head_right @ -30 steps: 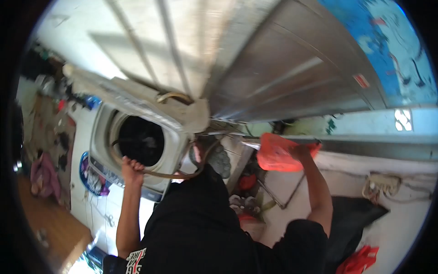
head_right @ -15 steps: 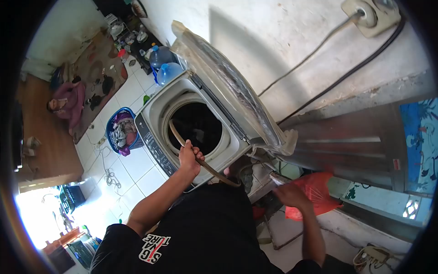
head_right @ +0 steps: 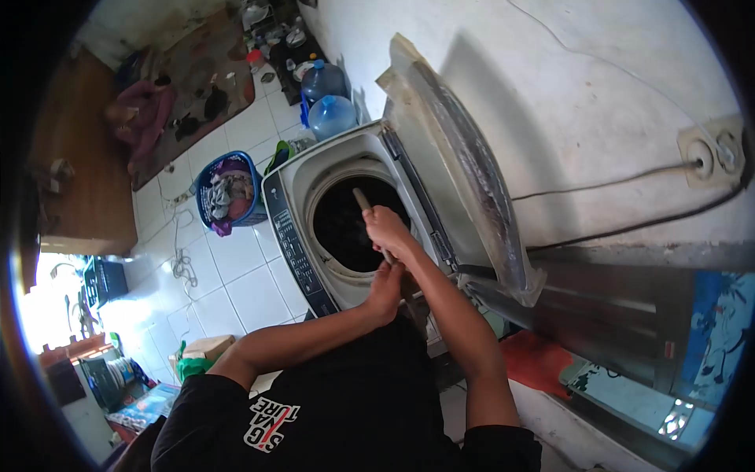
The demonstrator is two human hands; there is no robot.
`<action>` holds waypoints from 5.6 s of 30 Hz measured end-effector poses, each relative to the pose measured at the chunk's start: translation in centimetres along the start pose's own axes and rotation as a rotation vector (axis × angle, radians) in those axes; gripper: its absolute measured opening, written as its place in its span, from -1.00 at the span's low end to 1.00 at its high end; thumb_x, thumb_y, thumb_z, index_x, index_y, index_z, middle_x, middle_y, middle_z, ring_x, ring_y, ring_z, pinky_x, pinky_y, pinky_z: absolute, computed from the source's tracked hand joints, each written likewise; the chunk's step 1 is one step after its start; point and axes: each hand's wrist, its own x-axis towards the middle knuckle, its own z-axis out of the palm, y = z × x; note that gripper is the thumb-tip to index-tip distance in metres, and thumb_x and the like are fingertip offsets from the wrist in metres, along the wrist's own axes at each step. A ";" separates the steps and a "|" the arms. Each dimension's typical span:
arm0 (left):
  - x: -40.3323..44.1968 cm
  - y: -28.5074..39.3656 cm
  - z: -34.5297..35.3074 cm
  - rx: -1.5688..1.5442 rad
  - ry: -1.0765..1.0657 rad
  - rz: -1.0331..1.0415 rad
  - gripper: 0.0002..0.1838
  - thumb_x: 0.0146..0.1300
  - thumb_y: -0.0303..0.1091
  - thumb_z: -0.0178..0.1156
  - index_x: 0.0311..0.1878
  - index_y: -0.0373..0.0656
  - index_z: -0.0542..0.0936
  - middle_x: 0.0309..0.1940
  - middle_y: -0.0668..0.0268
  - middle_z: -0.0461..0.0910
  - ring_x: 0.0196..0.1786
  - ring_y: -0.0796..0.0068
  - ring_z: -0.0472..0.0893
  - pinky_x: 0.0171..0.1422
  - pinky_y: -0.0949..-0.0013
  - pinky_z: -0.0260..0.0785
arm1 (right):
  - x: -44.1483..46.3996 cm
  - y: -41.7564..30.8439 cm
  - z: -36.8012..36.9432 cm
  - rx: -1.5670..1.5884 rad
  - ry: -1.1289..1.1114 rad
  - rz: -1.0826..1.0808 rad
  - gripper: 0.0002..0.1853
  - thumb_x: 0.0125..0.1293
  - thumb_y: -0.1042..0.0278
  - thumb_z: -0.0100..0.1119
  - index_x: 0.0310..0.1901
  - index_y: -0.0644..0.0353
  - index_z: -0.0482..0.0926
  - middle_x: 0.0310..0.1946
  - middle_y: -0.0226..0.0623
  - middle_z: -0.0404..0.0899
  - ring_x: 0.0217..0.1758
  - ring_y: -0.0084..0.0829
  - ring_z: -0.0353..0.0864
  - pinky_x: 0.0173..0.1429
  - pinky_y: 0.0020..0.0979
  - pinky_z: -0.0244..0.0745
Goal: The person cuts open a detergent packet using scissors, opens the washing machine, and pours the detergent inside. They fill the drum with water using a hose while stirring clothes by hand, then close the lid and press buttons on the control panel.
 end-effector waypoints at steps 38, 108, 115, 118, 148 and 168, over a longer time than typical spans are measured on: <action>30.1 -11.1 -21.9 -0.553 0.344 -0.403 -0.85 0.35 -0.35 0.10 -0.06 -0.10 0.49 -0.16 0.11 0.60 -0.09 0.07 0.64 0.14 -0.14 0.51 | -13.9 2.7 -1.9 -0.213 0.107 -0.075 -0.73 0.48 0.20 0.06 -0.21 0.29 0.49 -0.63 0.00 0.47 -0.51 0.08 0.56 -0.40 -0.09 0.36; 10.9 8.8 -4.6 -0.368 -0.129 -0.489 -0.47 0.57 0.05 -0.18 0.15 -0.29 0.41 -0.04 0.14 0.52 -0.02 0.24 0.56 0.10 0.16 0.49 | -11.6 5.0 3.0 -0.403 0.384 -0.346 -0.67 0.53 0.11 -0.06 -0.25 0.24 0.44 -0.58 0.10 0.54 -0.44 0.20 0.58 -0.40 0.05 0.40; 10.5 7.4 -6.7 -0.667 -0.042 -0.469 -0.53 0.57 0.12 -0.19 -0.20 -0.11 0.42 -0.65 0.52 0.13 -0.67 0.71 0.12 -0.65 0.57 -0.05 | -1.3 8.3 0.7 0.330 -0.215 -0.036 -0.60 0.56 -0.05 -0.13 -0.10 0.14 0.49 -0.46 -0.22 0.62 -0.40 -0.23 0.68 -0.40 -0.14 0.49; 8.6 6.7 -6.0 -0.586 -0.137 -0.451 -0.52 0.56 0.17 -0.23 -0.18 -0.05 0.41 -0.67 0.54 0.11 -0.70 0.71 0.09 -0.67 0.56 -0.05 | 7.0 10.3 2.7 0.802 -0.287 0.070 -0.56 0.54 -0.13 -0.10 0.07 0.10 0.46 -0.22 -0.31 0.60 -0.16 -0.39 0.67 -0.25 -0.23 0.54; 1.7 2.5 -1.0 -0.584 0.080 -0.513 -0.60 0.55 0.14 -0.18 -0.17 -0.02 0.33 -0.67 0.51 0.06 -0.71 0.67 0.00 -0.65 0.50 -0.17 | 18.1 18.3 8.3 0.659 -0.097 0.326 -0.75 0.47 0.18 0.06 -0.19 0.18 0.62 -0.53 -0.35 0.53 -0.55 -0.49 0.47 -0.48 -0.39 0.36; 2.0 4.7 -3.1 -0.553 0.224 -0.467 -0.54 0.53 0.21 -0.21 -0.21 0.00 0.37 -0.67 0.53 0.10 -0.71 0.68 0.03 -0.64 0.51 -0.13 | 14.2 15.6 9.6 0.528 -0.418 0.277 -0.50 0.54 0.19 -0.11 0.39 0.30 0.28 0.01 -0.01 0.64 -0.07 -0.24 0.65 0.00 -0.26 0.54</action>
